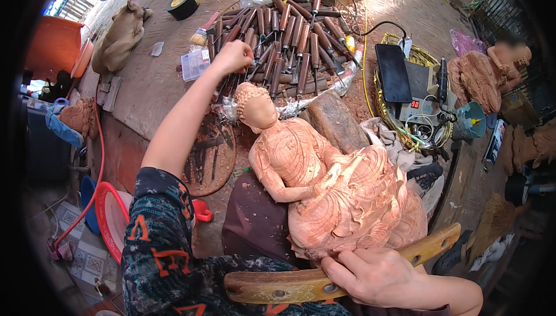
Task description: The person carves a wooden Buddha statue using a chisel and a wooden mallet. They repeatedly strike the chisel to shape the wood and occasionally switch tools to refine the details.
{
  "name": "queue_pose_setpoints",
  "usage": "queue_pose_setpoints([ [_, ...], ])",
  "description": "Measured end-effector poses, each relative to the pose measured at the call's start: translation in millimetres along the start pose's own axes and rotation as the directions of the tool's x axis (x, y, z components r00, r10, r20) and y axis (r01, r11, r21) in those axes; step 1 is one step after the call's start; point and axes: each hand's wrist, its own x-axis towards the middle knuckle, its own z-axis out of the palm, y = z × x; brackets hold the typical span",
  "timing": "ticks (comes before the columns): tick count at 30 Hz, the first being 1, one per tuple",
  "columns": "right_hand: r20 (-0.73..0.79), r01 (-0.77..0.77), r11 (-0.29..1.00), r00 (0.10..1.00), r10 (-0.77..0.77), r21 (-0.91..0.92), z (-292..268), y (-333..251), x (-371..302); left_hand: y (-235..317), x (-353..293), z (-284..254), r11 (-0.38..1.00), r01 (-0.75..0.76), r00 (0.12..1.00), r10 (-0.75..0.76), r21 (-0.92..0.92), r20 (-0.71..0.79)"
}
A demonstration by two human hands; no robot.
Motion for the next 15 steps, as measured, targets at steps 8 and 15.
queue_pose_setpoints([
  [8,-0.025,0.001,1.000,1.000,-0.002,-0.014,3.3,0.0,-0.5,-8.0,-3.9,27.1,0.873,0.220,0.975,-0.202,-0.436,0.087],
  [15,-0.023,0.012,1.000,1.000,-0.013,-0.011,4.6,0.4,-0.4,-32.8,-9.1,5.9,0.794,0.225,0.967,-0.252,-0.564,0.031],
])
